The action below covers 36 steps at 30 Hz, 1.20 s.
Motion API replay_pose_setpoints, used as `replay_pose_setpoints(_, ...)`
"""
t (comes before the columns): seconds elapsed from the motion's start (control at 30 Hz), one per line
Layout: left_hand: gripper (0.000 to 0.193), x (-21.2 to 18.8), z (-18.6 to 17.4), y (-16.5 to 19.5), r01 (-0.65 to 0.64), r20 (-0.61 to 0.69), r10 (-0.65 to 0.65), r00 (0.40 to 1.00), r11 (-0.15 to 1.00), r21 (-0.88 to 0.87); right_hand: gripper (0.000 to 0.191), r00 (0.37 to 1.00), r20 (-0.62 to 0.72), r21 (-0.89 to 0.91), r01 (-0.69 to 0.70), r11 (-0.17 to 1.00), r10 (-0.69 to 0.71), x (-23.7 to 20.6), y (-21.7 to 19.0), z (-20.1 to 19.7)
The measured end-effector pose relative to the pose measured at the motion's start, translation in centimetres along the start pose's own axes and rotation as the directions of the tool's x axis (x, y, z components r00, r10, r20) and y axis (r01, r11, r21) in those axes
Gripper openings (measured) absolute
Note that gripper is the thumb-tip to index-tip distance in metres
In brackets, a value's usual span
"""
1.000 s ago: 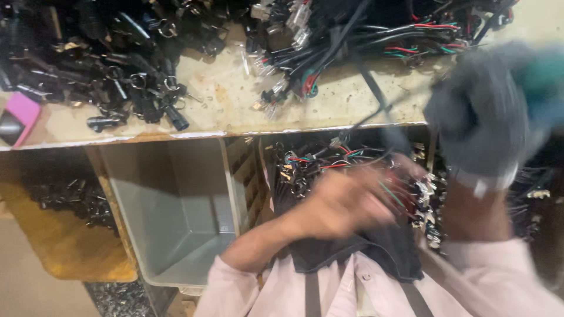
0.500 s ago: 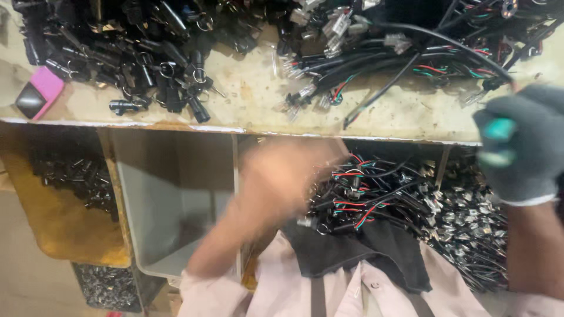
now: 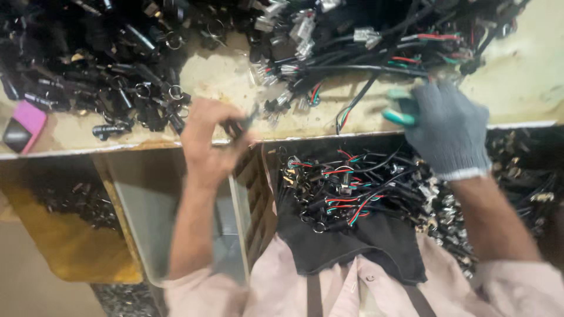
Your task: The person repeatedly picks up wire harnesses from a pile on a workbench and uses pliers to cut off the ends. The person handles the wires one at a time, cutting and discarding the pieces.
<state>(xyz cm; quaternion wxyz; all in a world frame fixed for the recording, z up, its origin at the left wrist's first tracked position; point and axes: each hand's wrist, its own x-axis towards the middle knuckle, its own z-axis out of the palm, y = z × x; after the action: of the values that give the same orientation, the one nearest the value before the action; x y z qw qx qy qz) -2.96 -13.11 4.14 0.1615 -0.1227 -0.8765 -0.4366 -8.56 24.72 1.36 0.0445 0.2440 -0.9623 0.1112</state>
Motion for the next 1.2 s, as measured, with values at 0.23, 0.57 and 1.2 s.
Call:
replay_pose_setpoints(0.23,0.039,-4.2,9.7,5.4,0.5,0.458,-0.207,0.864,0.451,-0.739,0.018,0.986,0.051,0.423,-0.164,0.891,0.158,3.4,-0.8,-2.7)
replay_pose_setpoints(0.57,0.033,-4.3,11.0,7.2,0.38,0.342,-0.237,0.909,0.808,-0.45,0.015,0.947,-0.138,0.749,0.291,0.595,-0.29,0.0,-5.8,-3.5)
replay_pose_setpoints(1.2,0.064,-4.6,6.5,9.5,-0.013,0.834,-0.166,0.526,0.979,0.203,0.033,0.963,-0.008,0.435,0.245,0.867,-0.268,5.3,-8.8,-2.6)
